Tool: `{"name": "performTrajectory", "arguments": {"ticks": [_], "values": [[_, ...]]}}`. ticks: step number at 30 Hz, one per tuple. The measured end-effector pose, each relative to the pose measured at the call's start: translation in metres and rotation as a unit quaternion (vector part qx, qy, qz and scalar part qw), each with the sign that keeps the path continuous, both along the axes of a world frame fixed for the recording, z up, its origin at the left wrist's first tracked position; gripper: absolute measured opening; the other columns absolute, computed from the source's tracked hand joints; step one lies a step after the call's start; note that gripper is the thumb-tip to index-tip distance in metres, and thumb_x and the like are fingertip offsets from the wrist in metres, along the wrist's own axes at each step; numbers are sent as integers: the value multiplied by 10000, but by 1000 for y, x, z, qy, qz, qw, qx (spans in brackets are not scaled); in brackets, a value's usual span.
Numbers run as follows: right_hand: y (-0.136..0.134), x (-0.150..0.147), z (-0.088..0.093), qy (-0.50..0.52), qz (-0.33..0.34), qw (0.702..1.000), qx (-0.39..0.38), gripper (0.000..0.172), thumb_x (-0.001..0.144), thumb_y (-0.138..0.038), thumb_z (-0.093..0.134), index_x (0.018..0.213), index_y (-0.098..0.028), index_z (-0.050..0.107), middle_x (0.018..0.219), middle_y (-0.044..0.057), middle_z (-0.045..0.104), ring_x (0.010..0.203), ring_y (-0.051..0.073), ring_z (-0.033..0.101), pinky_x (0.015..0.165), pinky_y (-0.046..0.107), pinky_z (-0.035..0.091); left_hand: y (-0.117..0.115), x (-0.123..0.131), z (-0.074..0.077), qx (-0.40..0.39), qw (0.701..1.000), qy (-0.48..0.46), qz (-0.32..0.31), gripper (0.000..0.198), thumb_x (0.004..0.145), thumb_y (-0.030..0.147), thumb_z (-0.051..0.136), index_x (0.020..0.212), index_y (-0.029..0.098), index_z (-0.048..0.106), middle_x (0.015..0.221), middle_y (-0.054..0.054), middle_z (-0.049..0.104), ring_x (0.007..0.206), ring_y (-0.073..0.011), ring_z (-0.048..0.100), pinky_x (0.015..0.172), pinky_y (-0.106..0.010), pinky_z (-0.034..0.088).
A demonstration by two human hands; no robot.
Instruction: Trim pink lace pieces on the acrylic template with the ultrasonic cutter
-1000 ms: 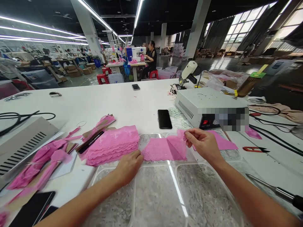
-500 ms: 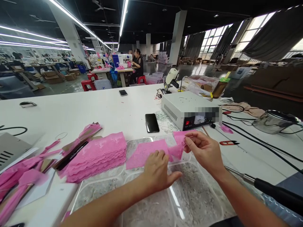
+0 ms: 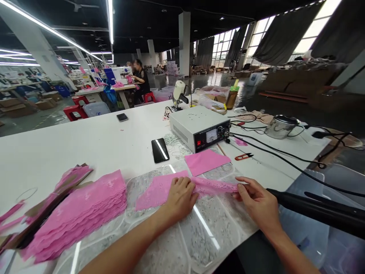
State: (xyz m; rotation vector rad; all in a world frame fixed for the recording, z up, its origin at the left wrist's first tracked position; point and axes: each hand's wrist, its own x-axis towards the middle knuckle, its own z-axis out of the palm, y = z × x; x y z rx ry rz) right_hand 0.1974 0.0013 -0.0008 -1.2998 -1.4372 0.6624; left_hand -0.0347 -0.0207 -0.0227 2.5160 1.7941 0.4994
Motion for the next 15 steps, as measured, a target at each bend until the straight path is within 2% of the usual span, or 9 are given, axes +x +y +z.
{"name": "performTrajectory", "arguments": {"ticks": [4,8,12,15], "values": [[3,8,-8,-82,-15,996,35,227,823,-379,558,871,-220,712,571,-5,690,490,186,681,523,280,558,-6,1,2,7,998,-25,-49,105,941,226,537,873,188,607,957,-51,614,887,-201,558,858,-400,427],[-5,20,-18,-171,-20,982,79,227,813,-328,525,830,-232,730,714,20,756,546,190,691,542,296,556,-22,-3,6,-1,996,-48,-80,145,938,154,514,840,183,617,925,-45,617,850,-187,561,840,-388,435],[-21,36,-31,-233,-5,970,65,219,793,-293,510,792,-253,725,733,7,761,607,201,717,552,298,562,-41,-7,10,-25,991,-67,-112,104,917,164,575,827,193,620,904,-22,627,844,-163,582,816,-327,467],[-29,44,-34,-266,-2,962,58,206,786,-305,508,782,-261,709,746,2,755,611,199,713,544,303,561,-46,-9,13,-31,990,-67,-119,72,923,168,566,924,196,632,970,-37,642,887,-164,600,817,-298,490]]}}
